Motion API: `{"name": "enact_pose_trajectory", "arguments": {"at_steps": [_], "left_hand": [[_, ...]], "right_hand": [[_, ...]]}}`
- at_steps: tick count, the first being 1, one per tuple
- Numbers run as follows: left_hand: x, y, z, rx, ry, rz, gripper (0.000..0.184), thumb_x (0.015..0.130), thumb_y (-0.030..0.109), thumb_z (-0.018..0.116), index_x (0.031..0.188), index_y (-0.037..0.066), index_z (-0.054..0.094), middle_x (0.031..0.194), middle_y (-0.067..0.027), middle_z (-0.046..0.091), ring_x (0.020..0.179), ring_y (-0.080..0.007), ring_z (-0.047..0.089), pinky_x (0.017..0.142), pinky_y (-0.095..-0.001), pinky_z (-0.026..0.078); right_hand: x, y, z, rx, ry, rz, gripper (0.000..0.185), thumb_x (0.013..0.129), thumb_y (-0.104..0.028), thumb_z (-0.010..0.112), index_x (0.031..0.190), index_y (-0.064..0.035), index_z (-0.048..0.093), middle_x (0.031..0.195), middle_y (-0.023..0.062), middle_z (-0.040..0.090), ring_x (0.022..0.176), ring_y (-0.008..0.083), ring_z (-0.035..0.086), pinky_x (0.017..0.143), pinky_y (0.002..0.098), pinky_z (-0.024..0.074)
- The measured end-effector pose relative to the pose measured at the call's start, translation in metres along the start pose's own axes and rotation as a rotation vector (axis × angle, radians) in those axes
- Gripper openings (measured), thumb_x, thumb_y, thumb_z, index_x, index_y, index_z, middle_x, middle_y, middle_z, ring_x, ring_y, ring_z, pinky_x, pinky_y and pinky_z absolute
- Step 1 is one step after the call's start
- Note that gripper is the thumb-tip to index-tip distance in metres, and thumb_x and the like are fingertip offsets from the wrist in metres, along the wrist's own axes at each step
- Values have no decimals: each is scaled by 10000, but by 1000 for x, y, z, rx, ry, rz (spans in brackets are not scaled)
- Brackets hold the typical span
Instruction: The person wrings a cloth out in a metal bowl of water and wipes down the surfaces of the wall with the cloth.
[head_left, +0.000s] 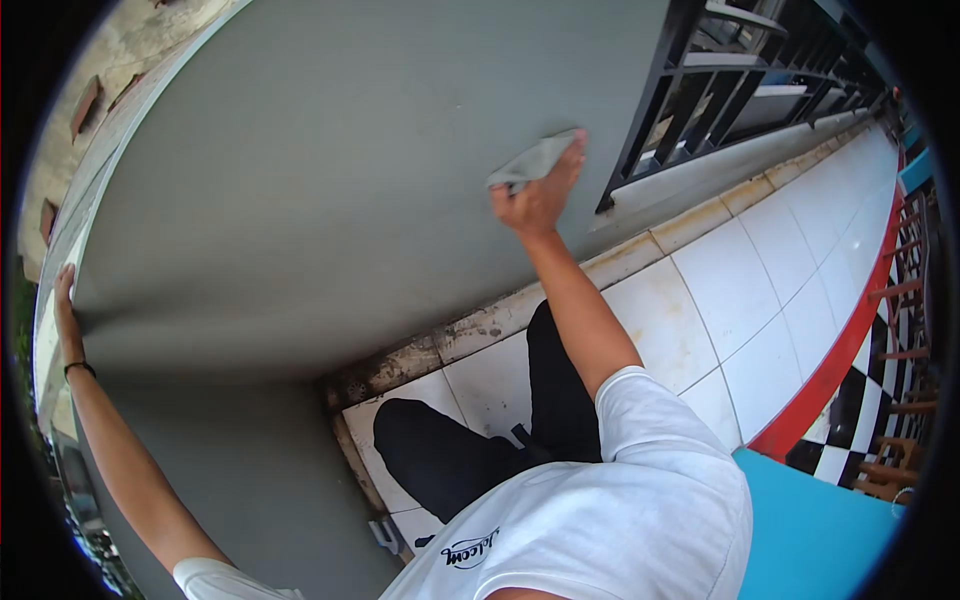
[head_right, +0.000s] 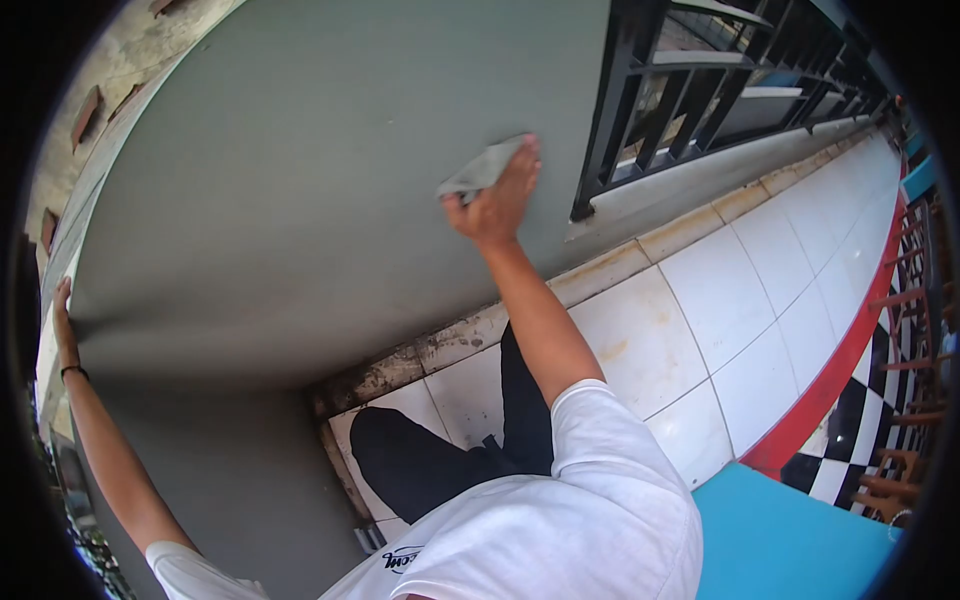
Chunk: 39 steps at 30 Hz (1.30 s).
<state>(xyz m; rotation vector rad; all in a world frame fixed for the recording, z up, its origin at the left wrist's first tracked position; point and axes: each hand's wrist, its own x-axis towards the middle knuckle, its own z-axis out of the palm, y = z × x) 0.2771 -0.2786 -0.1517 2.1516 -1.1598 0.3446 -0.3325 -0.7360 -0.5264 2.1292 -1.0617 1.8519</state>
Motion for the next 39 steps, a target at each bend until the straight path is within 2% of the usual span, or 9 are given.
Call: {"name": "enact_pose_trajectory", "arguments": {"at_steps": [4, 6, 8, 11, 15, 22, 26, 31, 39], "left_hand": [[0, 15, 1, -9, -11, -20, 493, 985, 318, 456, 1331, -23, 537, 1396, -114, 501, 1359, -217, 392, 1150, -336, 228], [-2, 17, 0, -42, -6, -56, 488, 987, 312, 457, 1329, -28, 537, 1404, -113, 494, 1355, -212, 394, 1142, -336, 241], [-4, 24, 0, -8, 2, -64, 485, 987, 307, 457, 1330, -27, 534, 1396, -103, 495, 1344, -203, 401, 1136, -333, 248], [-10, 33, 2, -54, 8, -63, 479, 989, 301, 457, 1334, -22, 528, 1374, -86, 503, 1321, -191, 416, 1125, -328, 259], [-16, 50, 7, -80, 23, -92, 475, 993, 306, 449, 1340, -10, 523, 1333, -64, 517, 1286, -184, 441, 1109, -323, 275], [4, 13, -7, -134, 9, -86, 458, 999, 306, 436, 1333, 9, 536, 1292, -58, 530, 1258, -174, 452, 1095, -319, 283], [-10, 37, -1, -130, 21, -102, 451, 1002, 307, 429, 1336, 21, 530, 1306, -56, 529, 1251, -168, 454, 1091, -315, 284], [-15, 60, 5, -200, -32, -199, 466, 1003, 318, 425, 1363, 33, 504, 1319, -46, 530, 1235, -169, 464, 1080, -322, 301], [-14, 56, -2, -229, -47, -277, 455, 1003, 333, 420, 1331, 43, 542, 1271, -40, 566, 1187, -170, 508, 1043, -322, 341]], "right_hand": [[53, 24, -6, 28, 127, 404, 842, 948, -544, 390, 1482, 65, 160, 1508, 407, 75, 1411, 567, 52, 1117, 659, 94], [112, -3, -23, 85, 47, 605, 683, 1002, -396, 356, 1403, 146, 253, 1494, 380, 177, 1392, 560, 144, 1105, 659, 164], [151, -34, -10, 155, 195, 535, 848, 958, -550, 388, 1385, 172, 267, 1474, 429, 151, 1401, 567, 103, 1124, 631, 99], [145, -34, 1, -25, 336, 11, 863, 960, -540, 381, 1440, 141, 153, 1501, 387, 110, 1425, 525, 66, 1117, 653, 95], [67, -8, -10, 99, 228, 133, 843, 956, -566, 376, 1364, 169, 314, 1459, 392, 239, 1390, 566, 162, 1120, 629, 115], [-34, 44, 12, 163, 93, 987, 871, 976, -556, 313, 1473, 120, 77, 1531, 369, 55, 1446, 490, 19, 1184, 523, 26], [69, -18, -23, 314, -43, 746, 933, 967, -563, 359, 1461, 146, 7, 1523, 388, 1, 1432, 526, -23, 1161, 577, 0], [74, -30, -5, 231, 148, 679, 967, 950, -570, 399, 1456, 156, 9, 1531, 375, -7, 1435, 518, -30, 1157, 585, 9], [-114, 77, 40, 499, 399, 1738, 918, 967, -561, 383, 1470, 129, 47, 1540, 337, 77, 1451, 425, 124, 1198, 434, 117]]}}
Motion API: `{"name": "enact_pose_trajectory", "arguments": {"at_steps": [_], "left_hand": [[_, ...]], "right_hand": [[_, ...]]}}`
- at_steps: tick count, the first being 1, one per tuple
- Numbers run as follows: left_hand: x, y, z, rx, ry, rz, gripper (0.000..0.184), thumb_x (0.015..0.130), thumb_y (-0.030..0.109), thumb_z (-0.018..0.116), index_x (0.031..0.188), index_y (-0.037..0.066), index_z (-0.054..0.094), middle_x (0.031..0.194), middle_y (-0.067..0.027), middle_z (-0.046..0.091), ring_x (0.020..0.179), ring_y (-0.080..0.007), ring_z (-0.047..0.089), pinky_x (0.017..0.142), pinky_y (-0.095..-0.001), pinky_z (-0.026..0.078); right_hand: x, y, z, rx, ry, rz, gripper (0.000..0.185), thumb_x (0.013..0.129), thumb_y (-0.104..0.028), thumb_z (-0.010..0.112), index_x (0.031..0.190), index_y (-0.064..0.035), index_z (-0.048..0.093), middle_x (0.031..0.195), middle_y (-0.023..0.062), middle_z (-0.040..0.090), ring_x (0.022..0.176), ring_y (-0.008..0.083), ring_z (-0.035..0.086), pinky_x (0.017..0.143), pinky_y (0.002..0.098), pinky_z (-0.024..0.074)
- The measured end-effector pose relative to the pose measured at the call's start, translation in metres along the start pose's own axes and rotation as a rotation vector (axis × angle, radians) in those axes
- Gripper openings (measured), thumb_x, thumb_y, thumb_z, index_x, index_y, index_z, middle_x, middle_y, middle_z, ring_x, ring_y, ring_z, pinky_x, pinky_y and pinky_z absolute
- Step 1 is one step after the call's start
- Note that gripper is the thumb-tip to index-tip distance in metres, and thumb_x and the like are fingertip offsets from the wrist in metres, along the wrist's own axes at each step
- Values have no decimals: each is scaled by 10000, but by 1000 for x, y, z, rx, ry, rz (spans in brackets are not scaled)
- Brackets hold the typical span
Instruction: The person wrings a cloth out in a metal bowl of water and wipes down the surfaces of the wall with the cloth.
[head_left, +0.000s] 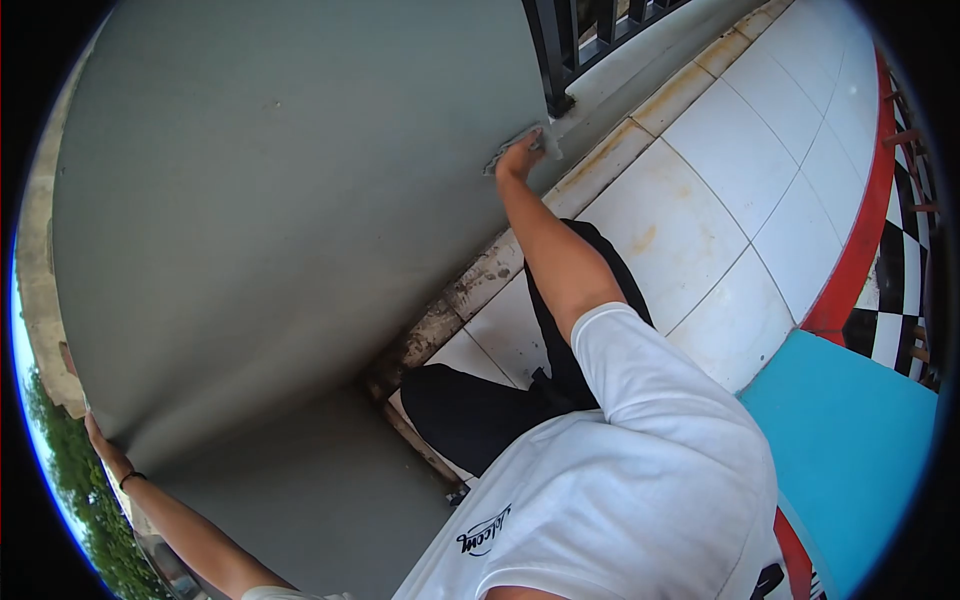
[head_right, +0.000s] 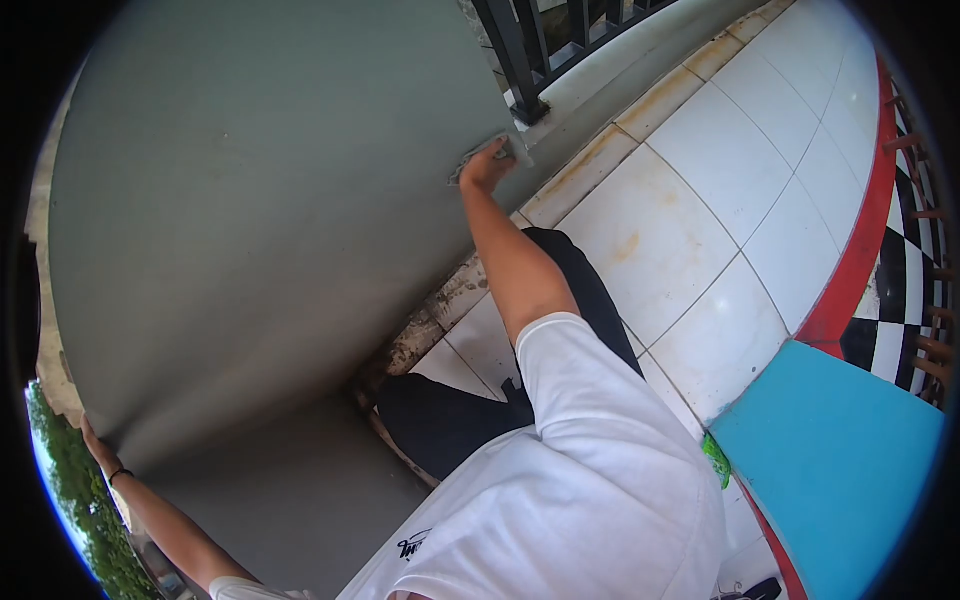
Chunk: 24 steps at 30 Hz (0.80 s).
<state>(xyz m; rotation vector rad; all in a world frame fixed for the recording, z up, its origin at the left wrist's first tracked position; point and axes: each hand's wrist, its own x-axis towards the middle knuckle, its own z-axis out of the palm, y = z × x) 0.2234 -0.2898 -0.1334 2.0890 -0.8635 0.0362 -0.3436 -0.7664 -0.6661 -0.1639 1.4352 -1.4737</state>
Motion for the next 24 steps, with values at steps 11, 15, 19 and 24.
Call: {"name": "enact_pose_trajectory", "arguments": {"at_steps": [11, 15, 19, 24], "left_hand": [[-12, 12, -2, 154, 67, 53, 487, 1004, 347, 415, 1319, -7, 524, 1249, -82, 570, 1148, -183, 521, 999, -340, 388], [-12, 18, -5, 70, 113, -49, 529, 1001, 395, 411, 1318, -17, 507, 1247, -87, 562, 1139, -186, 516, 986, -348, 390], [-14, 15, -9, 99, 62, -18, 542, 997, 412, 414, 1320, -15, 504, 1255, -89, 552, 1143, -187, 507, 994, -349, 378], [-5, 2, -14, 81, 129, 27, 547, 992, 423, 422, 1316, -10, 508, 1257, -89, 547, 1152, -186, 495, 1005, -351, 365]], "right_hand": [[-53, -59, 34, -56, 14, -304, 914, 966, -602, 315, 1506, 66, 0, 1573, 292, 10, 1479, 386, 27, 1198, 446, 100], [56, 17, 9, 180, 24, 32, 893, 954, -612, 363, 1502, 44, 103, 1451, 272, 267, 1366, 371, 265, 1139, 452, 248], [111, 74, -24, 478, -73, 427, 907, 931, -646, 419, 1506, 12, 176, 1367, 237, 497, 1269, 342, 490, 1087, 441, 365], [-7, 62, 4, 271, -28, 206, 975, 920, -671, 417, 1525, -7, 39, 1540, 234, 225, 1348, 382, 382, 1104, 450, 345]]}}
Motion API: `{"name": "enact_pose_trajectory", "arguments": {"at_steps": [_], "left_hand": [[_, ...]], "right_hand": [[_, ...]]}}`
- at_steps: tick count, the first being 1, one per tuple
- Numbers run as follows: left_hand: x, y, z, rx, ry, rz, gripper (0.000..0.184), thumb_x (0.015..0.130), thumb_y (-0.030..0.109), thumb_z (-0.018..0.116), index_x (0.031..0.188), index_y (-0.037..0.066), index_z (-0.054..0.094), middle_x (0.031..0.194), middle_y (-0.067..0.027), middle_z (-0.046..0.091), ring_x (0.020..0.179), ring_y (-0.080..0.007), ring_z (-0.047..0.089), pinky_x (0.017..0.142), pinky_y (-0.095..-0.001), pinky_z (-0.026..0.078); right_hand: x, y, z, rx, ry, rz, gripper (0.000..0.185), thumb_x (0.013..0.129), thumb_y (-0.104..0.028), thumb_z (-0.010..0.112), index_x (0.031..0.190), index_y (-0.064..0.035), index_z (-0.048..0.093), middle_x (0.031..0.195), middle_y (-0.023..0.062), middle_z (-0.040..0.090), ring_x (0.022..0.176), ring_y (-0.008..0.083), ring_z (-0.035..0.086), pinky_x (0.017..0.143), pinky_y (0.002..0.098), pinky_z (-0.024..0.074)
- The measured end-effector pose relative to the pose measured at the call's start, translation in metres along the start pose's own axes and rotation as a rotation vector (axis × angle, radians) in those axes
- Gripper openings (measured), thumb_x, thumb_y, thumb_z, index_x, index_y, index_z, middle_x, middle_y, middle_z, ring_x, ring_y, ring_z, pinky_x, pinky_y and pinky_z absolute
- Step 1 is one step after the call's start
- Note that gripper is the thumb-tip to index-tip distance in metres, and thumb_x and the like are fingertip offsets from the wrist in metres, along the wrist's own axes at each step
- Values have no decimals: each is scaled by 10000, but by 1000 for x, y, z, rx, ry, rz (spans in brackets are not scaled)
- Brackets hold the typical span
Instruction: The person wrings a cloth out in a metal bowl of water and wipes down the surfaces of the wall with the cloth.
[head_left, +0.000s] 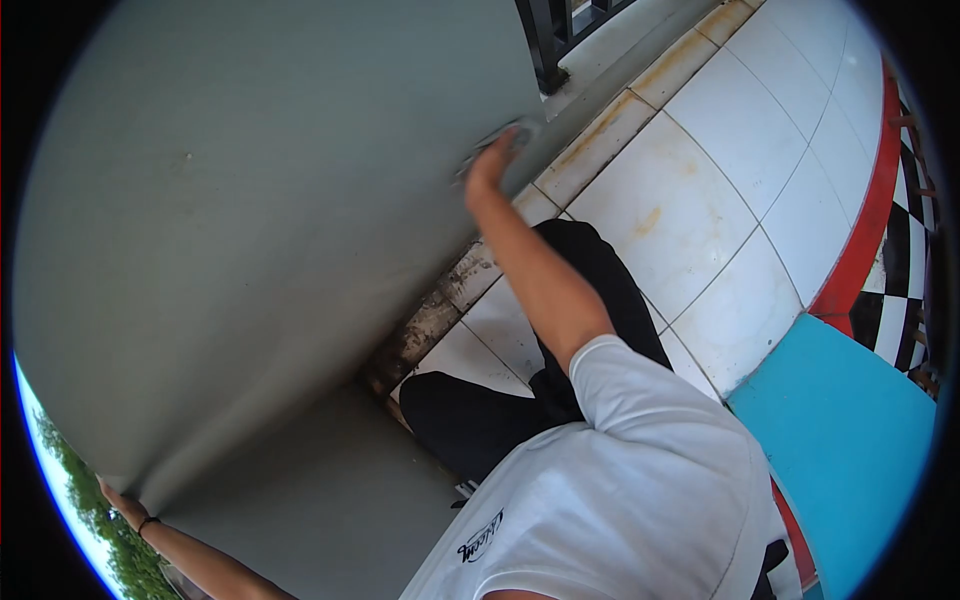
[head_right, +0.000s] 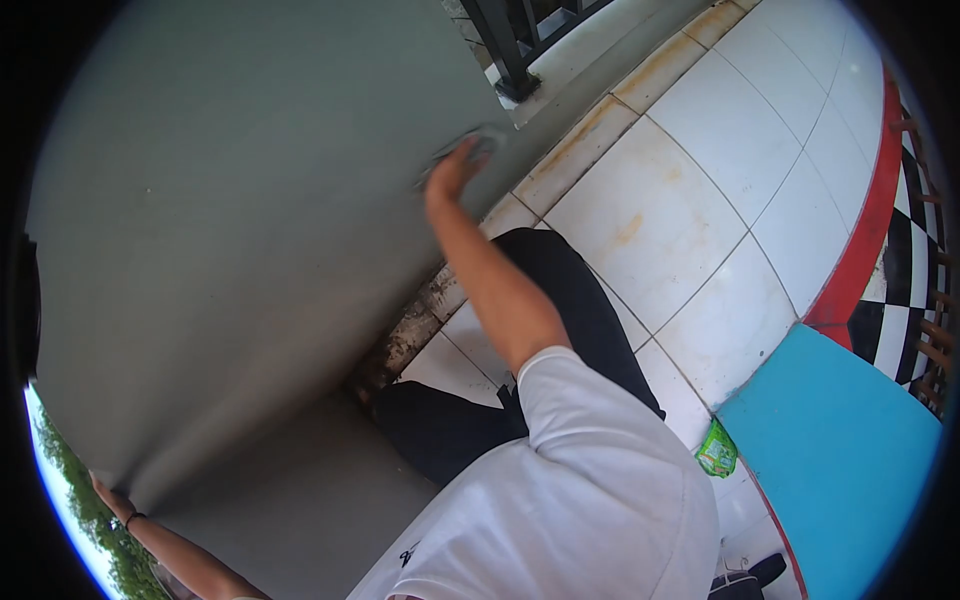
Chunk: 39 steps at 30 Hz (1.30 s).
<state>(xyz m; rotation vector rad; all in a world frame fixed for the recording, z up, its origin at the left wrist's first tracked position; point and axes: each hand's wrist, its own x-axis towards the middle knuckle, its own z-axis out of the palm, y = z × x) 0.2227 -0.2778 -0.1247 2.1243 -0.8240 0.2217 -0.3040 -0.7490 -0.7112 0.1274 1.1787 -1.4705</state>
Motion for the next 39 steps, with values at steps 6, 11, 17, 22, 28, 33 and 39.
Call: {"name": "enact_pose_trajectory", "arguments": {"at_steps": [6, 11, 17, 22, 28, 33, 39], "left_hand": [[-18, 19, 10, 3, 11, -64, 546, 983, 416, 438, 1315, -11, 509, 1245, -89, 554, 1141, -200, 505, 999, -355, 371], [14, -17, -31, 104, -167, 148, 544, 974, 415, 449, 1312, -6, 516, 1233, -91, 565, 1122, -206, 525, 987, -358, 384], [4, -10, -19, 50, -122, 43, 503, 977, 371, 455, 1314, 3, 520, 1226, -86, 573, 1119, -187, 530, 978, -350, 395], [12, -4, -14, 60, -155, 45, 471, 984, 339, 454, 1320, 17, 524, 1210, -79, 585, 1098, -187, 548, 961, -338, 415], [17, -24, -18, 37, -167, 125, 487, 989, 333, 448, 1351, 14, 511, 1250, -83, 583, 1121, -186, 556, 978, -327, 418], [0, -34, -12, 103, -151, 214, 483, 985, 329, 451, 1343, 12, 518, 1249, -84, 585, 1123, -189, 556, 981, -328, 418], [-40, -27, 8, 204, -100, 257, 479, 979, 327, 457, 1334, 12, 523, 1242, -86, 589, 1120, -192, 559, 979, -331, 420]], "right_hand": [[-17, 6, 6, 74, 94, -18, 900, 952, -615, 409, 1533, -37, 36, 1555, 223, 209, 1380, 378, 341, 1127, 444, 310], [138, 20, -57, 168, -244, 209, 865, 948, -632, 388, 1531, -58, 105, 1514, 235, 305, 1328, 379, 417, 1090, 447, 365], [-44, -20, 14, -118, -93, -287, 897, 978, -598, 356, 1515, 32, 11, 1554, 260, 169, 1425, 370, 246, 1165, 426, 199], [-226, -5, 46, -588, -452, -1320, 900, 965, -555, 397, 1486, 116, 100, 1542, 358, 49, 1451, 483, 66, 1156, 569, 73], [-240, 34, 34, -823, -680, -1964, 994, 901, -663, 417, 1458, 124, 175, 1537, 344, 127, 1450, 479, 103, 1141, 603, 55], [-152, -39, 37, -766, -532, -1598, 967, 958, -560, 349, 1465, 118, -118, 1543, 356, -52, 1441, 514, -35, 1149, 595, -14], [-201, -112, 91, -607, -432, -1247, 926, 983, -566, 319, 1465, 135, -49, 1530, 377, -47, 1436, 517, -49, 1139, 619, -14]]}}
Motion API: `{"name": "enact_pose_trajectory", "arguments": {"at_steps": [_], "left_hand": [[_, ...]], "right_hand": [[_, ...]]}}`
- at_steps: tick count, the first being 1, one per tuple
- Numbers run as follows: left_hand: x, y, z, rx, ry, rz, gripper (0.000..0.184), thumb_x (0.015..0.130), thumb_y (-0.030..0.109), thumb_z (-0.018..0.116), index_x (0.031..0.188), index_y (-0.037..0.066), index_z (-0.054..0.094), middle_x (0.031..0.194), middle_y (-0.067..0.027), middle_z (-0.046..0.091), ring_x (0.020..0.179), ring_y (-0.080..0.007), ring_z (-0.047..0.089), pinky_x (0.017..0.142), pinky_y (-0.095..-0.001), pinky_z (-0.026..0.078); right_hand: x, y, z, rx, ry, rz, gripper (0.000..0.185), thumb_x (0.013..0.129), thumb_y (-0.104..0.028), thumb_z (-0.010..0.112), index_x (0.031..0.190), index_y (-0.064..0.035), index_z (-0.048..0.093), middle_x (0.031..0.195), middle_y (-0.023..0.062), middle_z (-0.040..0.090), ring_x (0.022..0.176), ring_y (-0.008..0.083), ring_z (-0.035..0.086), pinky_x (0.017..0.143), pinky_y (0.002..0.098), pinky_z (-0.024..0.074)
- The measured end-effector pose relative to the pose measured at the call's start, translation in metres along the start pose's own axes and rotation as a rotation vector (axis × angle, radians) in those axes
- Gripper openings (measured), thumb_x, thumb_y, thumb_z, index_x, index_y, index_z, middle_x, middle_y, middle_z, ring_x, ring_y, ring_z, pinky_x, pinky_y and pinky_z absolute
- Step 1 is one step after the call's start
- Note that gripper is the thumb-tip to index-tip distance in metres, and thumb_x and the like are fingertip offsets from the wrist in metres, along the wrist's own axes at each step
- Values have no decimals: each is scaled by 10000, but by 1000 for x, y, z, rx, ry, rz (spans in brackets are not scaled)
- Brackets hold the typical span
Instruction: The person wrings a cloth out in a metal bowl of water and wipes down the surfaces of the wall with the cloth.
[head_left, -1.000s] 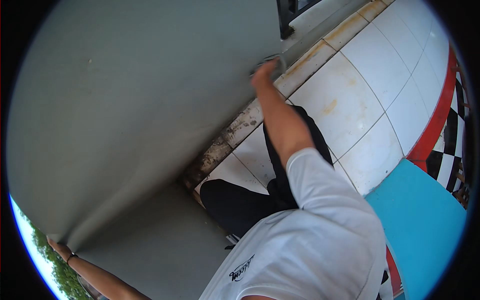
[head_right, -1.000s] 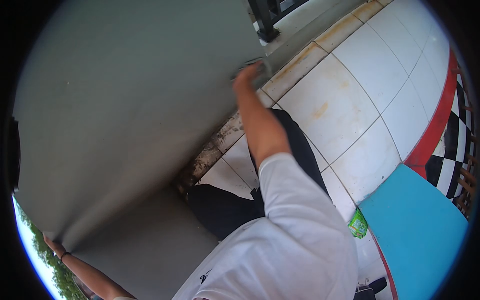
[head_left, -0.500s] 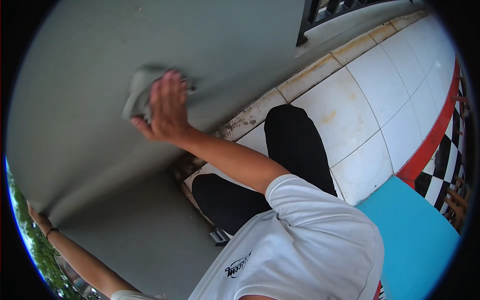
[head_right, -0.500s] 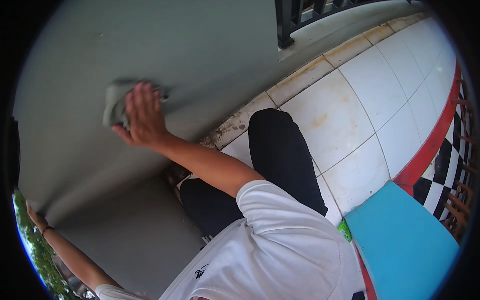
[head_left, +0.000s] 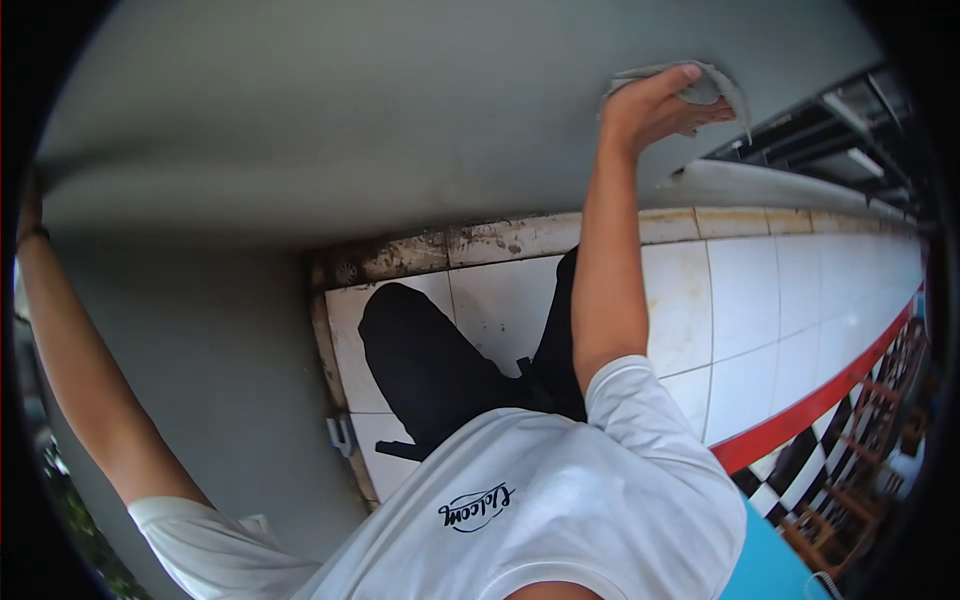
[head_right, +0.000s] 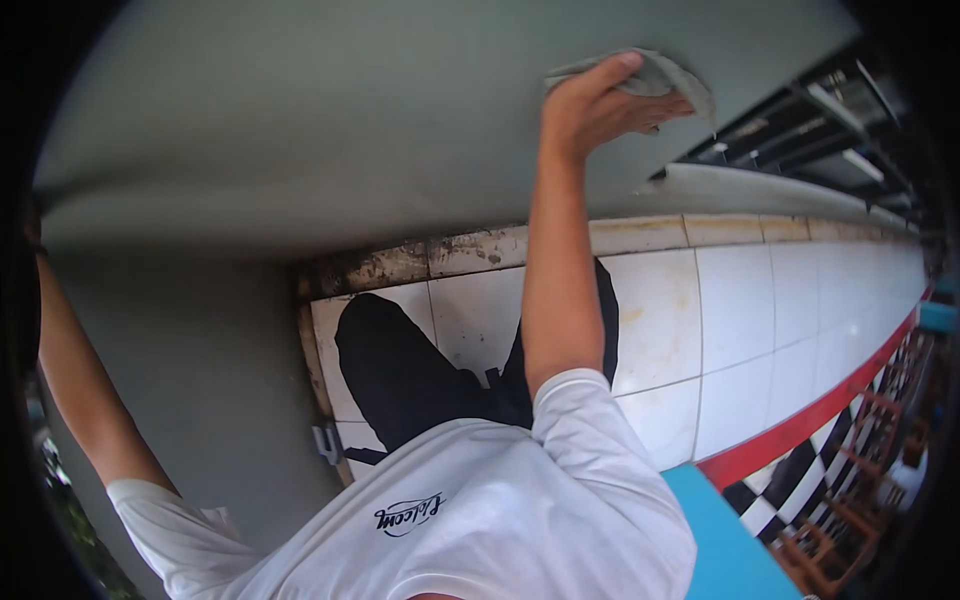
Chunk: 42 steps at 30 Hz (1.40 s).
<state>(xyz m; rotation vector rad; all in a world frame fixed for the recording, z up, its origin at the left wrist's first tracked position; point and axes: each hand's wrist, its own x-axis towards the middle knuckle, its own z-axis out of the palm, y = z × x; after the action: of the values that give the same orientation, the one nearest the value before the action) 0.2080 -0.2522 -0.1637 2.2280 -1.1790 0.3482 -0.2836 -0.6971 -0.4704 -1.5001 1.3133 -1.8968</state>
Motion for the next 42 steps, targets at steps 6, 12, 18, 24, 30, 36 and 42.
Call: {"name": "enact_pose_trajectory", "arguments": {"at_steps": [6, 12, 18, 24, 30, 36, 42], "left_hand": [[-11, 15, 13, 37, 18, -1, 474, 973, 325, 463, 1324, 13, 528, 1235, -88, 594, 1117, -196, 562, 978, -334, 422], [-21, 36, 38, 55, 47, -29, 470, 967, 322, 468, 1315, 13, 532, 1228, -91, 598, 1114, -200, 565, 976, -336, 424], [-26, 50, 52, 49, 75, -43, 466, 961, 320, 474, 1306, 14, 537, 1221, -93, 602, 1111, -203, 568, 975, -339, 426], [-22, 59, 61, 42, 81, -39, 462, 954, 318, 480, 1297, 14, 542, 1214, -95, 606, 1108, -207, 571, 973, -341, 428], [-19, 61, 64, 31, 85, -33, 457, 948, 316, 486, 1287, 15, 547, 1207, -98, 610, 1105, -211, 574, 972, -344, 430], [-19, 67, 75, 30, 92, -24, 453, 942, 314, 491, 1278, 16, 551, 1200, -100, 614, 1102, -214, 577, 970, -347, 432], [-23, 70, 83, 31, 93, -28, 449, 936, 312, 497, 1269, 16, 556, 1193, -102, 618, 1099, -218, 580, 969, -349, 434]], "right_hand": [[-171, -12, 53, -163, -206, -601, 948, 902, -524, 459, 1454, 167, 118, 1508, 392, 137, 1433, 526, 67, 1148, 598, 59], [-186, 160, 11, -502, -250, -178, 993, 900, -597, 436, 1434, 185, 138, 1487, 405, 147, 1414, 520, 134, 1157, 576, 49], [-42, -7, 15, 234, -4, 291, 933, 977, -587, 326, 1472, 133, 1, 1519, 398, -21, 1428, 532, 36, 1167, 550, 27], [-136, -40, 48, -154, -172, -573, 981, 925, -551, 416, 1459, 165, 12, 1530, 388, 15, 1430, 538, 3, 1147, 600, 20], [-231, 164, 29, -284, -335, 332, 955, 941, -638, 271, 1500, 42, -100, 1566, 305, -65, 1430, 483, 158, 1175, 540, 80], [-64, 121, -5, 746, 54, 893, 892, 937, -689, 275, 1547, -75, 61, 1601, 171, 91, 1432, 363, 247, 1158, 491, 235], [-72, -9, 43, -46, 103, -307, 852, 966, -523, 347, 1521, 47, 42, 1581, 289, -27, 1481, 414, 5, 1163, 568, 65]]}}
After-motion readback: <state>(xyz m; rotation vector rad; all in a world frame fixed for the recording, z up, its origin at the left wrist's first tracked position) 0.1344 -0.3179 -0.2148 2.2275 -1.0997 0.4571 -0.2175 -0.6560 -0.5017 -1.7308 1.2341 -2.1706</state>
